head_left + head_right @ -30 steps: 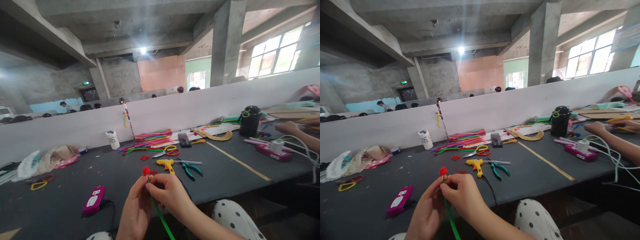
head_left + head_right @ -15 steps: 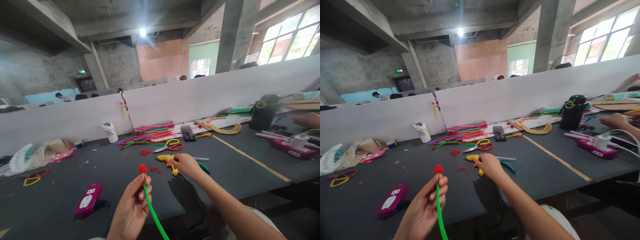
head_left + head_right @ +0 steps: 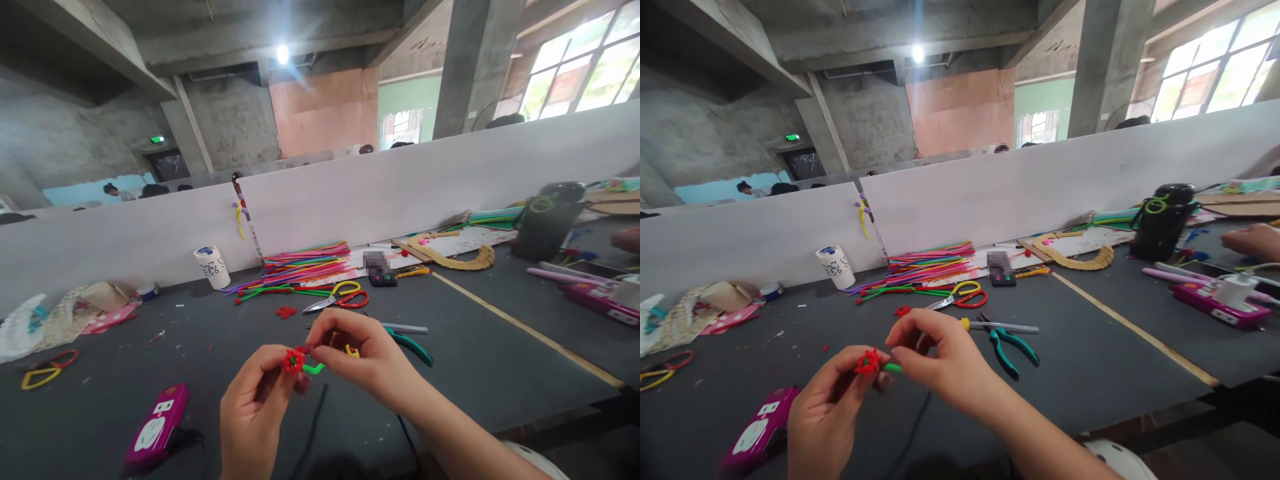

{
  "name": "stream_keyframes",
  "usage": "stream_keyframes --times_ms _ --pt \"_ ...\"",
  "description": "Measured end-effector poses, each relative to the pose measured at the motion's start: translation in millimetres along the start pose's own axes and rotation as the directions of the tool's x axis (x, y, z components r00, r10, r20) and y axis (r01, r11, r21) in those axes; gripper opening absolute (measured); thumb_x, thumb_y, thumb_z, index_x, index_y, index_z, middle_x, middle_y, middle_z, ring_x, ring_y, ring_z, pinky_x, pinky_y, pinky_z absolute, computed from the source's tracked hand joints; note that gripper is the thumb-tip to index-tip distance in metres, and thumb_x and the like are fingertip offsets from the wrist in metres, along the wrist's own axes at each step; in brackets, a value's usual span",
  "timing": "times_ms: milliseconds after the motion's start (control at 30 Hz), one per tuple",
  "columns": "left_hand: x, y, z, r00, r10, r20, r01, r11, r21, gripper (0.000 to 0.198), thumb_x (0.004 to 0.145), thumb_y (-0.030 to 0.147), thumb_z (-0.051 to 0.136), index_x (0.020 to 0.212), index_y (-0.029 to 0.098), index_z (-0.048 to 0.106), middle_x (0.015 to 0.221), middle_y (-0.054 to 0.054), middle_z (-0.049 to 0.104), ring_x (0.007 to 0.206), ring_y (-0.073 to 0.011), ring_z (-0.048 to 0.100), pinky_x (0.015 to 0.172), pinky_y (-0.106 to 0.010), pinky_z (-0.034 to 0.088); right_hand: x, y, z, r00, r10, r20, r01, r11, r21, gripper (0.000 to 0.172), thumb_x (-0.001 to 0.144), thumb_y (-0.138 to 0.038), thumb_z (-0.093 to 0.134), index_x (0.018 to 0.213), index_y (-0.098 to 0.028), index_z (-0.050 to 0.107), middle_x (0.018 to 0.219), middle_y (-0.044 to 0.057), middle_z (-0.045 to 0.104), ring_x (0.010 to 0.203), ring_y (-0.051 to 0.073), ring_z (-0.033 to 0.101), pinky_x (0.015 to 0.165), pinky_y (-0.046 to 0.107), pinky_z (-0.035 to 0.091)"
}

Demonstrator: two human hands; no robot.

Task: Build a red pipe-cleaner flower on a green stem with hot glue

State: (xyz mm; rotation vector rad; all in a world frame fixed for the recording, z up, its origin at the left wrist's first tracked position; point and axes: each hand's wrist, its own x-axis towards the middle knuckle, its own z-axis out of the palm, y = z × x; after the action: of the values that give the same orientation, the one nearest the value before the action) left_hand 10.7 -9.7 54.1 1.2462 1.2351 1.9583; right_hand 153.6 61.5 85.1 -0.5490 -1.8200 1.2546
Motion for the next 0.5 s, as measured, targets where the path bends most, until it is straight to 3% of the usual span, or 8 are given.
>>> stream_keyframes --times_ms 133,233,333,500 --pt "9 -5 3.5 0.995 0.048 0.087 -0.047 0.999 -0.015 0.003 0.074 0.025 0.075 0.073 0.022 0.074 0.074 -0.002 0.071 0.06 -0.013 0.063 0.058 -0.021 0.053 5 4 -2 1.0 0.004 0.017 -0.004 1.0 -0.006 0.004 0.075 -0.017 0.058 0.077 -0.018 0.062 0.071 -0.003 0.06 0.063 0.009 0.051 0.057 0.021 0.037" --pt "13 -10 9.9 0.995 0.076 0.065 -0.075 0.997 -0.02 0.005 0.075 0.026 0.073 0.071 0.023 0.073 0.081 -0.002 0.071 0.065 -0.0139 0.065 0.06 -0.021 0.054 8 9 -5 1.0 0.019 -0.011 -0.019 1.0 0.01 0.004 0.075 -0.015 0.057 0.077 -0.018 0.06 0.07 -0.003 0.058 0.061 0.009 0.048 0.055 0.021 0.036" --pt "16 -12 18.3 0.983 0.182 0.018 -0.183 0.977 0.113 0.005 0.077 0.025 0.071 0.073 0.025 0.073 0.082 -0.001 0.071 0.074 -0.0147 0.065 0.065 -0.021 0.052 10 14 -11 1.0 0.023 -0.011 -0.023 0.999 0.037 0.005 0.077 -0.016 0.057 0.079 -0.018 0.061 0.071 -0.003 0.057 0.062 0.009 0.048 0.056 0.021 0.035" --pt "21 -17 22.3 0.945 0.318 0.075 -0.325 0.899 0.293 0.013 0.078 0.016 0.067 0.076 0.028 0.071 0.079 0.003 0.071 0.074 -0.0143 0.064 0.068 -0.021 0.049 14 18 -20 0.999 0.038 0.018 -0.04 0.996 0.08 0.004 0.079 -0.019 0.059 0.081 -0.019 0.063 0.075 -0.002 0.058 0.066 0.01 0.049 0.059 0.023 0.037"
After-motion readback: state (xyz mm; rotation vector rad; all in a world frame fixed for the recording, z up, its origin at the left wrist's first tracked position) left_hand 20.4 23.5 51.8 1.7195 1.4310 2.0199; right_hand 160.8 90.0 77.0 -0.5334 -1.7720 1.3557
